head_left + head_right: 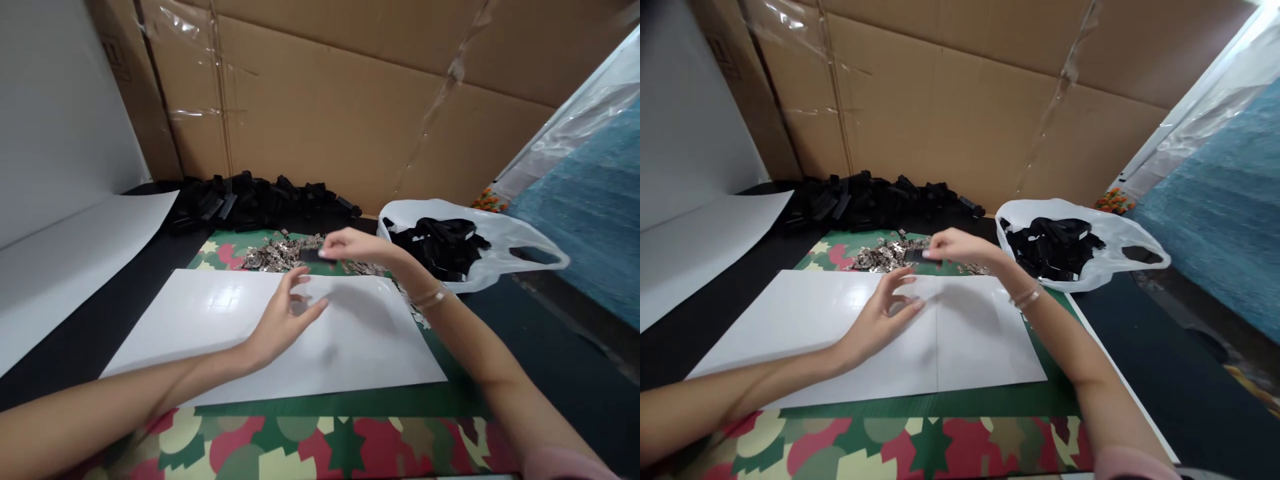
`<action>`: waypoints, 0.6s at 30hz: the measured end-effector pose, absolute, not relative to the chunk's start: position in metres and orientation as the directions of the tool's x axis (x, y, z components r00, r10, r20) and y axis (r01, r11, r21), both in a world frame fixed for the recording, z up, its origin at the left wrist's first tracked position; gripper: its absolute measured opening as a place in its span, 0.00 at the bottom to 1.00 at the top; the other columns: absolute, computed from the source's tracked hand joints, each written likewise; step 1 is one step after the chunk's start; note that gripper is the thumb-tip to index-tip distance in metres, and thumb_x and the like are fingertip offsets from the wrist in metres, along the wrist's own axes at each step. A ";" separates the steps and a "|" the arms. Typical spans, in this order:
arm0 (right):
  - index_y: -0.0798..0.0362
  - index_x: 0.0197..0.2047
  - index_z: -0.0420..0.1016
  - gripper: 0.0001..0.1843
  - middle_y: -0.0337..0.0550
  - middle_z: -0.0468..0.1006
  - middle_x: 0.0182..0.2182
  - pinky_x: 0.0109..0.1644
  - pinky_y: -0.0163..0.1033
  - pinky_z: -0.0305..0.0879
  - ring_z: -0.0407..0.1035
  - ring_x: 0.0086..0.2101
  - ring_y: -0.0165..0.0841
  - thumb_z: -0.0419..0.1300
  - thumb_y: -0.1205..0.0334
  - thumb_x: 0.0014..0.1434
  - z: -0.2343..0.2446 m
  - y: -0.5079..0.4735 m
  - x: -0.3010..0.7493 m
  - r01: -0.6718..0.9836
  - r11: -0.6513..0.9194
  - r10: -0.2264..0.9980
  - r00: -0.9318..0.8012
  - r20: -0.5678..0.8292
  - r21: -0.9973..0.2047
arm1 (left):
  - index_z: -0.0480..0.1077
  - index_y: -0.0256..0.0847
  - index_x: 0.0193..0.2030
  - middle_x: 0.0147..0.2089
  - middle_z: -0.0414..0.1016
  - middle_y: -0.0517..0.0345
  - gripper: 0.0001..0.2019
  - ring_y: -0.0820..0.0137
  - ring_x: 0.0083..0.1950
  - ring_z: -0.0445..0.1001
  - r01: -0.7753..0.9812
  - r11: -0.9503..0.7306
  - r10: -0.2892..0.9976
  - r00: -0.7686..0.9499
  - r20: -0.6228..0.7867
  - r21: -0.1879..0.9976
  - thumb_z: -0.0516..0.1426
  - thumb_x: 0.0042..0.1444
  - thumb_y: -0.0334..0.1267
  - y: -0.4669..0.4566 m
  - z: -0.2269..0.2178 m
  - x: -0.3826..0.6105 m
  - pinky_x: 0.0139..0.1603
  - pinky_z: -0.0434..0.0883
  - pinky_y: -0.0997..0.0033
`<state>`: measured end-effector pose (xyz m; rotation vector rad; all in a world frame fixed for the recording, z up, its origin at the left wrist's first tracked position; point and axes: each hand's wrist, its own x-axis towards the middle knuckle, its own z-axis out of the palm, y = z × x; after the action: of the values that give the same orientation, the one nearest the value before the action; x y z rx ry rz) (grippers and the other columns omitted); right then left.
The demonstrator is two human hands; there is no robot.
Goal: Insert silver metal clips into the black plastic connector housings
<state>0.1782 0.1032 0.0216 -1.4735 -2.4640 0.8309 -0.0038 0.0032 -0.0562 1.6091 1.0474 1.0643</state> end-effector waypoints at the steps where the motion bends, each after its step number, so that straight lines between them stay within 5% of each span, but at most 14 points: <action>1: 0.56 0.29 0.68 0.16 0.39 0.74 0.24 0.28 0.30 0.60 0.66 0.26 0.26 0.56 0.50 0.58 0.023 0.084 0.185 0.677 0.353 0.785 -0.590 -0.189 -0.646 | 0.52 0.47 0.58 0.60 0.58 0.50 0.27 0.60 0.59 0.62 0.229 -0.292 0.936 0.266 0.229 0.928 0.58 0.54 0.46 0.002 -0.055 -0.004 0.52 0.67 0.58; 3: 0.56 0.27 0.65 0.19 0.38 0.72 0.22 0.27 0.30 0.58 0.64 0.25 0.26 0.57 0.48 0.56 0.022 0.049 0.195 0.550 0.289 0.697 -0.682 -0.221 -0.784 | 0.50 0.49 0.60 0.62 0.57 0.51 0.31 0.60 0.61 0.58 0.310 -0.407 0.897 0.314 0.312 0.859 0.59 0.53 0.46 0.000 -0.052 -0.005 0.57 0.63 0.57; 7: 0.55 0.27 0.64 0.18 0.35 0.68 0.21 0.25 0.30 0.53 0.59 0.23 0.24 0.59 0.48 0.54 0.013 0.017 0.203 0.474 0.201 0.620 -0.739 -0.263 -0.857 | 0.47 0.54 0.63 0.61 0.58 0.53 0.37 0.61 0.58 0.63 0.293 -0.554 0.799 0.450 0.399 0.780 0.62 0.50 0.46 -0.004 -0.045 -0.006 0.55 0.64 0.61; 12: 0.55 0.28 0.68 0.18 0.36 0.69 0.21 0.32 0.33 0.60 0.64 0.25 0.26 0.57 0.47 0.56 -0.001 0.033 0.208 0.383 0.049 0.433 -0.840 -0.326 -0.922 | 0.64 0.50 0.53 0.46 0.68 0.56 0.16 0.67 0.46 0.70 0.321 -0.693 0.642 0.683 0.349 0.646 0.55 0.59 0.44 -0.006 -0.033 -0.010 0.47 0.67 0.70; 15: 0.55 0.34 0.70 0.19 0.43 0.74 0.30 0.37 0.36 0.63 0.69 0.31 0.30 0.48 0.48 0.62 -0.014 0.050 0.212 0.475 0.225 0.690 -0.694 -0.205 -0.851 | 0.68 0.46 0.47 0.38 0.68 0.57 0.14 0.70 0.34 0.69 0.449 -0.613 0.735 0.625 0.262 0.650 0.53 0.59 0.48 -0.003 -0.032 -0.011 0.37 0.67 0.71; 18: 0.55 0.39 0.70 0.12 0.48 0.74 0.40 0.45 0.40 0.61 0.67 0.42 0.35 0.52 0.56 0.61 -0.029 0.060 0.212 0.652 0.344 0.886 -0.463 0.004 -0.676 | 0.69 0.43 0.39 0.32 0.69 0.59 0.14 0.71 0.29 0.66 0.535 -0.541 0.792 0.583 0.180 0.649 0.51 0.60 0.50 0.003 -0.038 -0.010 0.32 0.63 0.71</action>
<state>0.2123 0.0603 -0.0288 -1.3554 -2.2421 0.8698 -0.0102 0.0034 -0.0379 2.2743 1.0543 0.6292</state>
